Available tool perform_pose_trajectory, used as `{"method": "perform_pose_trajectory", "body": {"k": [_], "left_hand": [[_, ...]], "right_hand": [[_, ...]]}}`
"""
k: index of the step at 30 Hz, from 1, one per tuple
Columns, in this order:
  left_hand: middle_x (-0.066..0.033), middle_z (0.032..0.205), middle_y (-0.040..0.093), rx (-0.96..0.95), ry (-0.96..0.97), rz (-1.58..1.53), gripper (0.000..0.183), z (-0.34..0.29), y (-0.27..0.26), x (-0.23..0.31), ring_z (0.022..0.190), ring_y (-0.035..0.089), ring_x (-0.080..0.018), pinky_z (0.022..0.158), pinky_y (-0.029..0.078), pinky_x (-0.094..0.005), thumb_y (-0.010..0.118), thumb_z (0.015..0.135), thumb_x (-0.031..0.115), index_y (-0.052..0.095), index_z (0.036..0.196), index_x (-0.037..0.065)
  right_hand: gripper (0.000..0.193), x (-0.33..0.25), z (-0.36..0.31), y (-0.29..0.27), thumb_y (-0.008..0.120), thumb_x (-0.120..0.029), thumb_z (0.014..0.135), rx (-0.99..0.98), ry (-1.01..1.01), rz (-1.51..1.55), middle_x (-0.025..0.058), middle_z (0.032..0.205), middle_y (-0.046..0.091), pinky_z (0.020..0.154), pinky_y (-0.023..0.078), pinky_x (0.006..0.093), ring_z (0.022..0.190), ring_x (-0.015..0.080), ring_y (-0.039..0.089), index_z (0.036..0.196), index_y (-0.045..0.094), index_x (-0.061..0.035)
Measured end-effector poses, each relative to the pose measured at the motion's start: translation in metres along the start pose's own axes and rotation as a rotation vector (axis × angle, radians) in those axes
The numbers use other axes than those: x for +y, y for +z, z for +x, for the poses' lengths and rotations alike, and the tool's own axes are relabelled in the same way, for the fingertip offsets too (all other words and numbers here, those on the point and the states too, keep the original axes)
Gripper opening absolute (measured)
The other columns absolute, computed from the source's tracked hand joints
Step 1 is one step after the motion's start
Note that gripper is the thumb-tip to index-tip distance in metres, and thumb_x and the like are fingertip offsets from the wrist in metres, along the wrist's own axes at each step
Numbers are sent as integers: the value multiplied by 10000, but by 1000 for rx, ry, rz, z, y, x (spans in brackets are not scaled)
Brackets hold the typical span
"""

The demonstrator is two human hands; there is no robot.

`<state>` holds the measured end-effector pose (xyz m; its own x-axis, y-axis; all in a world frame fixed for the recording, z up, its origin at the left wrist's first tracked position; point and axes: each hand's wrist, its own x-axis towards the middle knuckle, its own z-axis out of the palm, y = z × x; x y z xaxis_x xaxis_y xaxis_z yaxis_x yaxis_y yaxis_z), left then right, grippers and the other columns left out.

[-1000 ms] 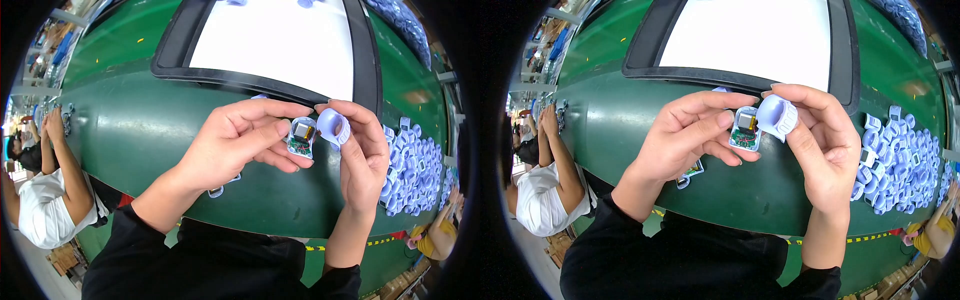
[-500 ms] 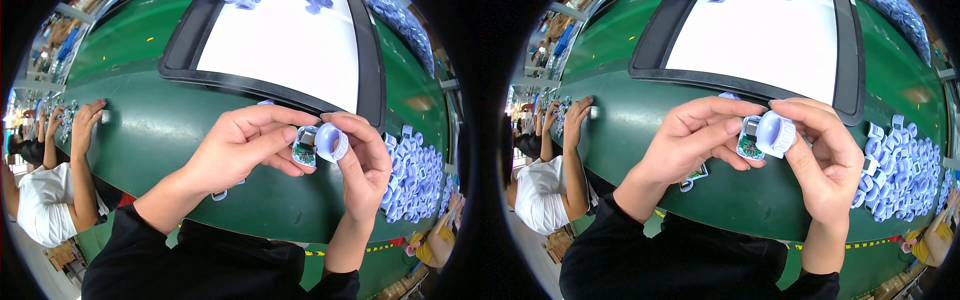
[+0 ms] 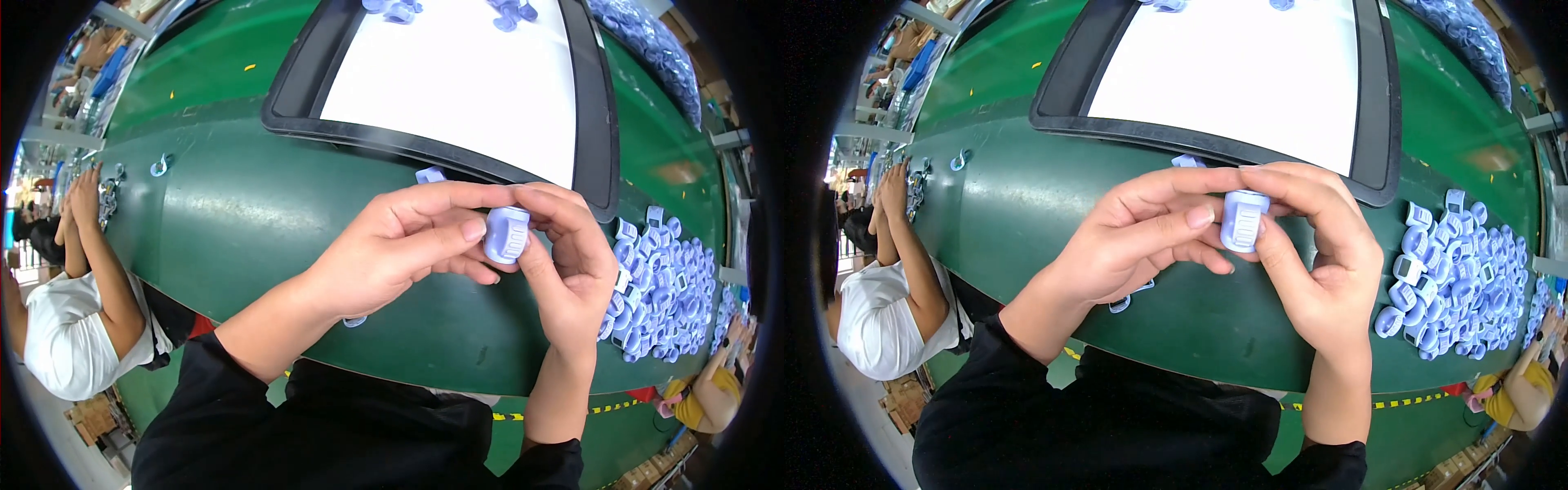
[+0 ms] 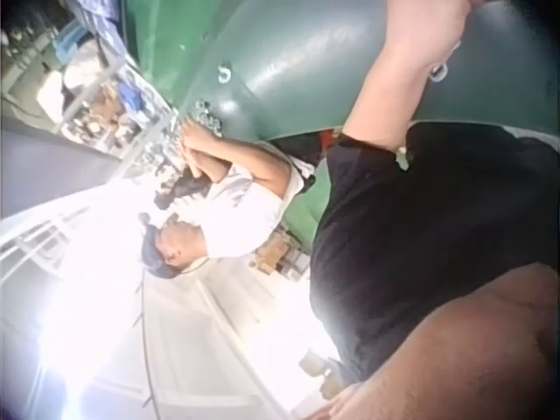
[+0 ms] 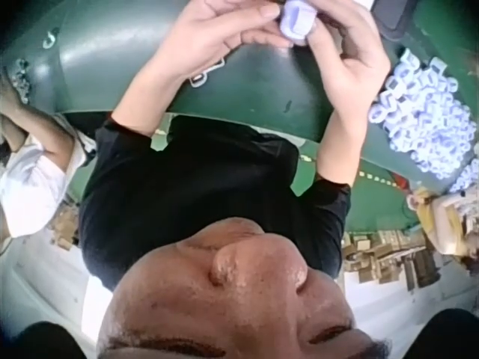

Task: Assembling small electronic modules into purple plastic housings at a factory workbench.

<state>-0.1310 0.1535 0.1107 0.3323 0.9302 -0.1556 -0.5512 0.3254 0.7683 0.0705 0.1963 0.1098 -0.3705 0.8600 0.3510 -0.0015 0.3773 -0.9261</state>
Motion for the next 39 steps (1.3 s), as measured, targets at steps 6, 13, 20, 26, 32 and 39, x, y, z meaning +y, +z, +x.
{"method": "perform_pose_trajectory", "body": {"k": [6,13,20,26,32,39], "left_hand": [[-129,1291,637,-96,10,-90,388,2,5,-2,1111,675,-234,941,580,-358,510,1066,111,475,1444,31],[-118,1264,648,-29,41,-73,308,0,-2,-4,1079,670,-204,878,575,-334,557,1045,98,523,1343,30],[-76,1184,657,-26,79,-64,300,1,-2,-4,1008,625,-121,840,516,-257,618,1015,112,570,1303,45],[-72,1150,670,-16,30,-100,360,-1,-3,-14,1057,635,-123,929,525,-288,726,933,69,588,1263,18],[-73,1107,684,2,62,17,348,0,-1,-13,1035,662,-142,912,549,-306,763,884,9,619,1201,-2],[-112,1031,718,61,189,91,320,1,4,-16,923,702,-149,844,581,-292,772,859,-41,643,1151,-39]], "right_hand": [[397,-2,-1,-3,706,44,881,23,128,173,153,1168,685,881,522,308,1025,186,660,1261,592,51],[367,-8,-2,0,691,25,918,0,306,316,163,1177,688,912,520,304,1029,180,674,1266,579,56],[311,-10,-1,-6,596,-36,987,64,119,285,184,1235,664,977,488,328,1104,216,652,1274,568,82],[248,-5,0,5,574,-118,996,-242,-68,121,203,1159,680,1093,420,524,1206,369,606,1161,651,50],[155,-2,0,7,591,-110,998,-131,-18,262,161,1053,692,1094,422,582,1073,327,660,1051,650,23],[115,6,0,5,591,-44,991,-159,95,465,157,1036,702,1082,449,519,1105,315,646,1051,655,30]]}}
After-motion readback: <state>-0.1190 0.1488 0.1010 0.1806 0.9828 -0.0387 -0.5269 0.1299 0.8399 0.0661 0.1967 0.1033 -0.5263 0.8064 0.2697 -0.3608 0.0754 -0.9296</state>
